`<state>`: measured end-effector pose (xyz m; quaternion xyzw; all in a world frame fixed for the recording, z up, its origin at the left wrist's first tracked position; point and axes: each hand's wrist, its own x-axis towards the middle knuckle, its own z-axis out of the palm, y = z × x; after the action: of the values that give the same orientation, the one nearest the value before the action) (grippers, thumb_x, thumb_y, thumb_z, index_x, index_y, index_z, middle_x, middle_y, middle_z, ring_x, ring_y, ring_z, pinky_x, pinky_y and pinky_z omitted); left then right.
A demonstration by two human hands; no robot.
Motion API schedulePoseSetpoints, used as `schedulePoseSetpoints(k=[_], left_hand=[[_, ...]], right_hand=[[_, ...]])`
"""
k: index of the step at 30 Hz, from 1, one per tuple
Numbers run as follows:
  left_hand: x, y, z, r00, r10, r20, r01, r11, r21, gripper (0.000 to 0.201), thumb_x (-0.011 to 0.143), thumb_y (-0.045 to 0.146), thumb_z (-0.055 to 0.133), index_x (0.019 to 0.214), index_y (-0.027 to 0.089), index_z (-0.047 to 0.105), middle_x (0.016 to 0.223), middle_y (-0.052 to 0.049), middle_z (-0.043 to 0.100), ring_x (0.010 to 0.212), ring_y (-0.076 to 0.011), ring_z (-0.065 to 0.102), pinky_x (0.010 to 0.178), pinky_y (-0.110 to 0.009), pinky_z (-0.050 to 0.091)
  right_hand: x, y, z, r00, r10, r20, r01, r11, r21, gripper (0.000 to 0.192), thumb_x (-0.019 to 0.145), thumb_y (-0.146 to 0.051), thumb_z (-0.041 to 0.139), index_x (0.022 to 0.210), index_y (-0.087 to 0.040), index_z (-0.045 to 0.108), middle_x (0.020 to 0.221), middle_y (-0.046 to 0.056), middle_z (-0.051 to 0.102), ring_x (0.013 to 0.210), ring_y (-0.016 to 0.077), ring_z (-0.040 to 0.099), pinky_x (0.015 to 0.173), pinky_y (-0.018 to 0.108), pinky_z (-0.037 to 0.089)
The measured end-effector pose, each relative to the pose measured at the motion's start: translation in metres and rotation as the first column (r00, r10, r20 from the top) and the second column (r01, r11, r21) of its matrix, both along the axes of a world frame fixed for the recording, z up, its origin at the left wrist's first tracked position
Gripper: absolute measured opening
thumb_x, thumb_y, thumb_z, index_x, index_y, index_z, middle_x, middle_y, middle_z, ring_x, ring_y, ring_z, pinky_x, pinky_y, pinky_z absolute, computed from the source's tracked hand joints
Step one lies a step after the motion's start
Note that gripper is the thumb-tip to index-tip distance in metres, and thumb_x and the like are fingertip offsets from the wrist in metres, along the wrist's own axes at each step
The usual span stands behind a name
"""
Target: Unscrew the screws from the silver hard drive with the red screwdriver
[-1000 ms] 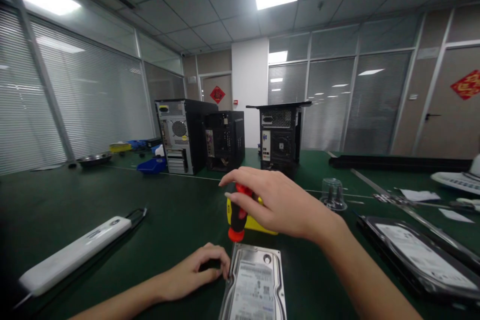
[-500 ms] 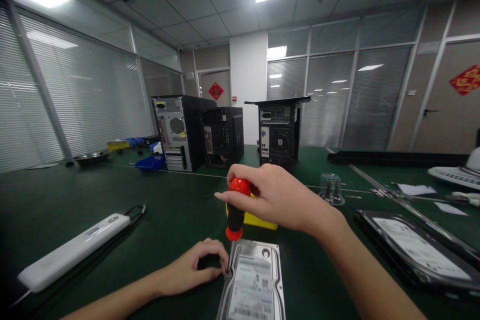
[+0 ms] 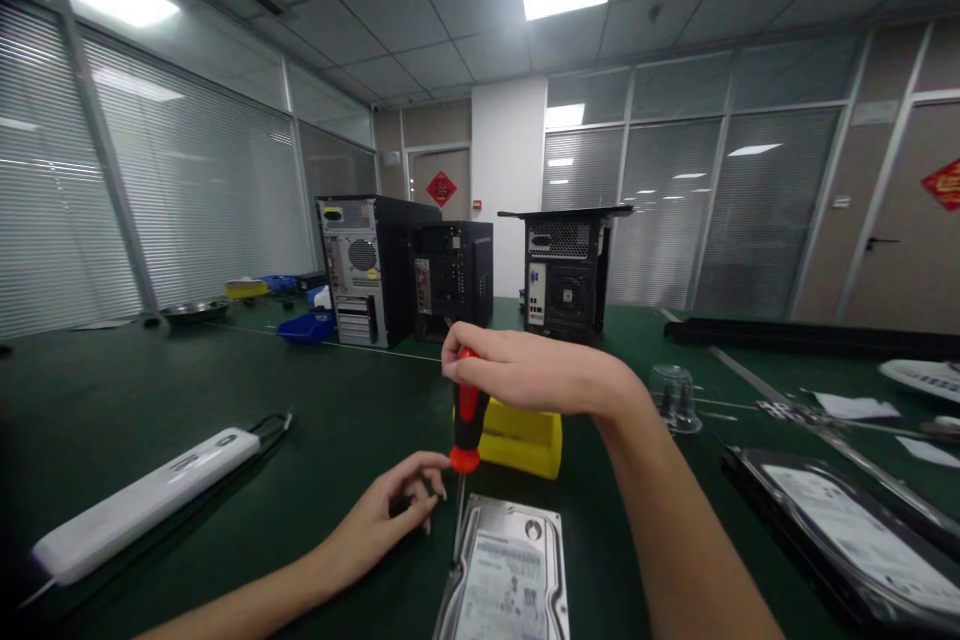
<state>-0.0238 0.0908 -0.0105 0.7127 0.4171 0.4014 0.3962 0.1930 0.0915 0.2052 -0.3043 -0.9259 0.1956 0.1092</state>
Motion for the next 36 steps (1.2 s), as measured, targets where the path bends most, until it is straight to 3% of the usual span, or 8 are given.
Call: schedulePoseSetpoints(k=[6, 9, 12, 16, 22, 30, 33, 36], left_hand=[[0.001, -0.007, 0.01, 0.996, -0.078, -0.049, 0.075, 0.995, -0.066, 0.024, 0.084, 0.035, 0.062, 0.093, 0.014, 0.056, 0.074, 0.002, 0.05, 0.069, -0.0116, 0.047, 0.065, -0.023, 0.036], [0.002, -0.016, 0.02, 0.955, -0.288, -0.067, 0.279, 0.953, -0.12, 0.031, 0.077, 0.037, 0.071, 0.094, 0.016, 0.054, 0.082, 0.002, 0.053, 0.075, -0.0123, 0.049, 0.069, -0.024, 0.036], [0.003, -0.02, 0.021, 0.917, -0.387, -0.095, 0.375, 0.919, -0.123, 0.045, 0.067, 0.036, 0.08, 0.099, 0.017, 0.054, 0.087, 0.002, 0.054, 0.078, -0.0136, 0.051, 0.073, -0.025, 0.039], [0.003, -0.018, 0.018, 0.91, -0.391, -0.137, 0.38, 0.919, -0.099, 0.052, 0.065, 0.04, 0.082, 0.105, 0.018, 0.057, 0.091, 0.0, 0.054, 0.079, -0.014, 0.051, 0.073, -0.026, 0.04], [0.004, -0.017, 0.021, 0.898, -0.399, -0.187, 0.387, 0.917, -0.101, 0.057, 0.065, 0.042, 0.082, 0.113, 0.019, 0.059, 0.095, -0.001, 0.056, 0.077, -0.0131, 0.051, 0.075, -0.027, 0.042], [0.005, -0.017, 0.023, 0.894, -0.408, -0.183, 0.403, 0.913, -0.069, 0.055, 0.066, 0.043, 0.081, 0.112, 0.02, 0.061, 0.096, -0.002, 0.055, 0.076, -0.013, 0.051, 0.073, -0.027, 0.043], [0.005, -0.017, 0.021, 0.892, -0.418, -0.172, 0.413, 0.908, -0.067, 0.056, 0.066, 0.043, 0.081, 0.113, 0.021, 0.061, 0.097, -0.002, 0.055, 0.076, -0.0127, 0.051, 0.073, -0.026, 0.043], [0.004, -0.017, 0.021, 0.891, -0.418, -0.177, 0.412, 0.908, -0.073, 0.055, 0.067, 0.042, 0.081, 0.113, 0.021, 0.06, 0.099, -0.002, 0.055, 0.077, -0.013, 0.051, 0.073, -0.026, 0.043]], right_hand=[[0.012, 0.0, -0.001, 0.994, 0.09, -0.061, -0.095, 0.991, -0.09, 0.028, 0.093, -0.039, 0.047, 0.113, -0.02, 0.051, 0.109, 0.004, 0.059, 0.097, 0.0174, 0.057, 0.083, 0.029, 0.045], [0.011, -0.001, -0.004, 0.99, 0.107, -0.09, -0.112, 0.992, -0.05, 0.03, 0.091, -0.044, 0.05, 0.109, -0.021, 0.056, 0.107, 0.003, 0.061, 0.095, 0.0166, 0.059, 0.081, 0.028, 0.045], [0.008, -0.004, -0.004, 0.994, 0.079, -0.076, -0.077, 0.996, 0.034, 0.028, 0.089, -0.045, 0.052, 0.094, -0.019, 0.061, 0.093, 0.001, 0.064, 0.084, 0.016, 0.059, 0.073, 0.027, 0.044], [0.004, -0.015, -0.002, 0.996, 0.026, -0.082, -0.022, 0.999, 0.048, 0.029, 0.093, -0.044, 0.045, 0.094, -0.019, 0.06, 0.087, 0.001, 0.065, 0.079, 0.0158, 0.06, 0.069, 0.027, 0.044], [0.005, -0.025, 0.0, 0.986, 0.126, -0.105, -0.131, 0.991, -0.037, 0.027, 0.097, -0.033, 0.039, 0.117, -0.02, 0.052, 0.103, 0.002, 0.064, 0.09, 0.0139, 0.06, 0.078, 0.025, 0.045], [0.004, -0.016, -0.003, 0.994, 0.067, -0.087, -0.064, 0.997, 0.036, 0.035, 0.093, -0.045, 0.044, 0.086, -0.018, 0.064, 0.079, 0.0, 0.064, 0.072, 0.0143, 0.059, 0.066, 0.027, 0.042], [0.007, -0.018, -0.003, 0.996, -0.012, -0.084, 0.015, 0.999, 0.03, 0.04, 0.095, -0.045, 0.035, 0.091, -0.017, 0.064, 0.087, 0.003, 0.065, 0.077, 0.0169, 0.06, 0.07, 0.028, 0.043], [0.01, -0.017, -0.001, 0.996, 0.005, -0.086, -0.005, 1.0, 0.0, 0.037, 0.098, -0.035, 0.029, 0.107, -0.016, 0.059, 0.099, 0.006, 0.065, 0.085, 0.0171, 0.06, 0.076, 0.028, 0.044]])
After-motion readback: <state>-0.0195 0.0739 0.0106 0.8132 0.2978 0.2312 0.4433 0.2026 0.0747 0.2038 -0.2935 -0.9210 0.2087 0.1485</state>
